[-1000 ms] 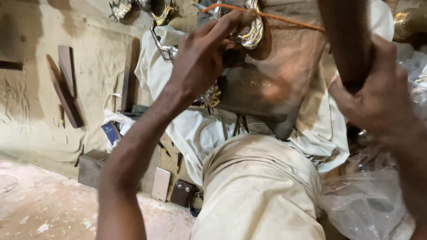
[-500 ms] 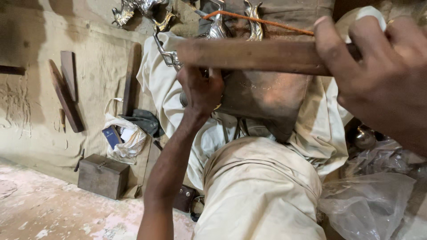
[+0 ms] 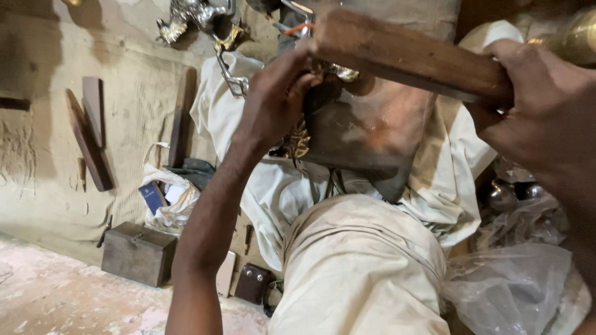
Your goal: The person sits on the floor holding a silver-toned metal bird figurine against a sand-filled cushion and uses a small punch and a wooden mallet to hammer and shape the decorative surface of the piece, repositioning the figurine and punches as they work around it.
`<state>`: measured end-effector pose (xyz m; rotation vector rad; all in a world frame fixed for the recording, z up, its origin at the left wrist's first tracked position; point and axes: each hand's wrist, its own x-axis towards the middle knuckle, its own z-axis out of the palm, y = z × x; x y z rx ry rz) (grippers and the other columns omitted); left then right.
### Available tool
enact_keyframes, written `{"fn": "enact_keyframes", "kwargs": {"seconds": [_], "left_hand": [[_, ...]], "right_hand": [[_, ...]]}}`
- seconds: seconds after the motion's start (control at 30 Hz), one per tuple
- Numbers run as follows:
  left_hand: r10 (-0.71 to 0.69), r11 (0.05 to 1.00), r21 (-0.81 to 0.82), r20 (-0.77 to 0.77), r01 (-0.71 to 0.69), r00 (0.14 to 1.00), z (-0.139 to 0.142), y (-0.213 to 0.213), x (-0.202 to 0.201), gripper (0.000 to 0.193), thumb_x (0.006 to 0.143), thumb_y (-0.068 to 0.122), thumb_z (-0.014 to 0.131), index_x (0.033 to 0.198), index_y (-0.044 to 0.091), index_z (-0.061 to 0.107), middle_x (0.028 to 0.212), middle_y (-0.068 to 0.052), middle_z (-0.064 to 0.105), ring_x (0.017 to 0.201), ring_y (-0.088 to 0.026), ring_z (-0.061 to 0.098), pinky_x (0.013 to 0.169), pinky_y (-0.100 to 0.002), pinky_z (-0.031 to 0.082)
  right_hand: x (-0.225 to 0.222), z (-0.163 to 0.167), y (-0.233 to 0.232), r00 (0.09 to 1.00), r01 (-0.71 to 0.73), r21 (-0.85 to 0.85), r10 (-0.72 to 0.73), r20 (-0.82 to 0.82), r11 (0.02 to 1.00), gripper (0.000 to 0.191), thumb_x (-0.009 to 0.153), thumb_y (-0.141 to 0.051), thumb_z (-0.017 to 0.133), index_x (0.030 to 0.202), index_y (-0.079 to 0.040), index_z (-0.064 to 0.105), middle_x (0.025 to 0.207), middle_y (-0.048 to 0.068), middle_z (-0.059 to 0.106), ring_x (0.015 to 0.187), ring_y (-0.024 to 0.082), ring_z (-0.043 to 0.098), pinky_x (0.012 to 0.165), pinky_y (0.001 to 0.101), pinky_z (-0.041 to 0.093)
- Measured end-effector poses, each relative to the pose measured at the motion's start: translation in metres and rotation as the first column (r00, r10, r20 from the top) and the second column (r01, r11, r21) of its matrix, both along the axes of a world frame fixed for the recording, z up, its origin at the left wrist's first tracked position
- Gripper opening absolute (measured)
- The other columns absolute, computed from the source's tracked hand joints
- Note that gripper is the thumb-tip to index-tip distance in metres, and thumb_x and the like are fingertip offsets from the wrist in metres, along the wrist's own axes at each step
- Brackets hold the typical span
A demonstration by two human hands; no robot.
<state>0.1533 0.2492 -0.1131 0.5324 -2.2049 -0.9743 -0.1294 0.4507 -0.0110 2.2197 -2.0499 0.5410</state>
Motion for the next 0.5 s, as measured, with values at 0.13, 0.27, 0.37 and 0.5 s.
{"fn": "enact_keyframes", "kwargs": {"seconds": [0.13,0.27,0.37,0.5], "left_hand": [[-0.029,0.996,-0.086,0.096,0.037,0.995,0.012,0.000,0.002,0.061,0.091,-0.011,0.059,0.146,0.014,0.055,0.107,-0.016,0.067,0.092,-0.036,0.071,0.081,-0.047,0.061],[-0.006,0.988,-0.150,0.141,0.028,0.990,0.012,0.002,0.001,0.059,0.091,-0.011,0.060,0.144,0.016,0.056,0.102,-0.014,0.064,0.085,-0.034,0.068,0.077,-0.047,0.059],[-0.023,0.985,-0.167,0.169,0.051,0.985,0.007,-0.002,-0.002,0.058,0.092,-0.009,0.062,0.144,0.017,0.055,0.098,-0.012,0.065,0.082,-0.030,0.069,0.075,-0.045,0.061],[-0.090,0.970,-0.207,0.177,0.126,0.980,0.002,-0.011,-0.007,0.070,0.087,-0.016,0.055,0.149,0.017,0.054,0.105,-0.010,0.070,0.086,-0.027,0.073,0.076,-0.036,0.066]], "right_hand": [[-0.020,-0.038,-0.004,0.999,0.017,-0.115,-0.023,-0.048,0.993,0.030,0.101,-0.010,0.084,0.114,-0.003,0.058,0.086,0.011,0.065,0.074,0.024,0.070,0.065,0.0339,0.055],[-0.035,-0.068,0.001,0.991,0.002,-0.118,0.014,0.133,0.993,0.029,0.099,-0.012,0.076,0.114,0.000,0.054,0.088,0.009,0.062,0.076,0.021,0.069,0.069,0.0306,0.056],[-0.044,-0.081,0.006,0.997,0.042,-0.081,-0.047,-0.056,0.996,0.026,0.097,-0.010,0.079,0.113,-0.004,0.060,0.083,0.009,0.063,0.071,0.022,0.068,0.067,0.0334,0.055],[-0.044,-0.098,0.007,0.987,0.079,-0.091,-0.065,0.150,0.993,0.021,0.099,-0.009,0.072,0.113,-0.003,0.058,0.079,0.006,0.057,0.070,0.020,0.064,0.066,0.0338,0.052]]}}
